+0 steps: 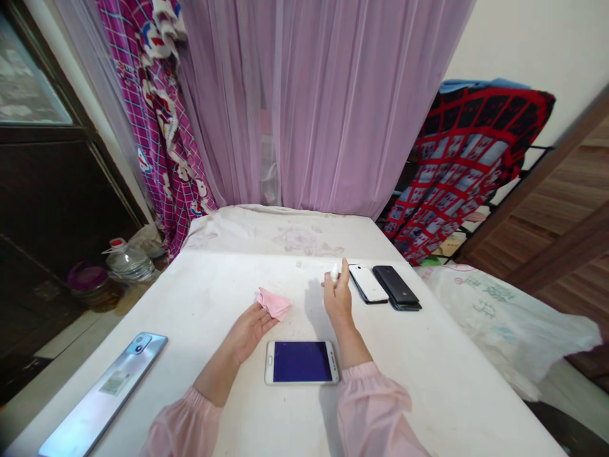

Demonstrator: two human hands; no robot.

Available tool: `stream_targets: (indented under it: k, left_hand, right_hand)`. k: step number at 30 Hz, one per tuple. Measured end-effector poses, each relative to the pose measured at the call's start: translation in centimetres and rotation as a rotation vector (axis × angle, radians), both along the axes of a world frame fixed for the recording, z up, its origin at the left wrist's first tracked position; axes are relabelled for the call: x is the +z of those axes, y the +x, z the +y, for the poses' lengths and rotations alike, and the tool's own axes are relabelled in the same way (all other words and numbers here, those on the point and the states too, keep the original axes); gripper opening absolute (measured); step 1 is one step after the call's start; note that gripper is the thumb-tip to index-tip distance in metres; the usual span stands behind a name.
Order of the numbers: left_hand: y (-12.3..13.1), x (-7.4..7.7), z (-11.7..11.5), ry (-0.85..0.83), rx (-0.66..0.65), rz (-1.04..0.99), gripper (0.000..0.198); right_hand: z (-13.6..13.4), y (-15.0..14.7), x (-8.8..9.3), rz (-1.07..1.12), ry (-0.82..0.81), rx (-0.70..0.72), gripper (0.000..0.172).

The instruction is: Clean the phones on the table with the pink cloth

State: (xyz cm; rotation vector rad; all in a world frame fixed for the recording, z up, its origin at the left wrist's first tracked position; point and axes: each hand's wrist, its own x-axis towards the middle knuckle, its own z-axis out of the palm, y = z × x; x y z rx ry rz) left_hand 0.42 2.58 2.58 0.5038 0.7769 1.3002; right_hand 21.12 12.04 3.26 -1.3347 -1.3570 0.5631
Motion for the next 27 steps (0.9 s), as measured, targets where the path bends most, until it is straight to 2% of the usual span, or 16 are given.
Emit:
stream_targets:
  k: [5, 10, 17, 20, 23, 25, 27]
  left_hand:
    - [0.2, 0.1, -0.1, 0.000, 0.005, 0.017, 0.032]
    - [0.4, 0.2, -0.2, 0.019, 0.001, 0.027, 0.039]
    - [0.3, -0.2, -0.1, 0.000, 0.031, 0.093, 0.041]
    - [0.3, -0.2, 0.0, 0.012, 0.024, 0.126, 0.048]
    - [0.6, -0.2, -0.2, 0.031, -0.020, 0.171, 0.055]
    - [1.0, -0.2, -0.5, 0.048, -0.066, 0.210, 0.055]
    - [1.5, -0.2, -0.8, 0.067, -0.099, 0.240, 0.052]
  right_hand:
    - [1.7, 1.0, -1.6, -0.027, 0.057, -0.045, 0.069]
    - [1.1, 1.3, -2.6, -0.049, 0.040, -0.056, 0.069]
    - [0.3, 2.6, -3.0, -0.031, 0.007, -0.052, 0.080]
    - [-1.1, 3.5, -3.0, -0.037, 0.037, -0.127, 0.077]
    - [-3.9, 3.5, -2.2, -0.080, 0.119, -0.245, 0.062]
    - [-6.2, 2.4, -1.4, -0.048, 0.116, -0.196, 0.048]
    - [-8.4, 0.7, -0.9, 0.019, -0.004, 0.011, 0.039]
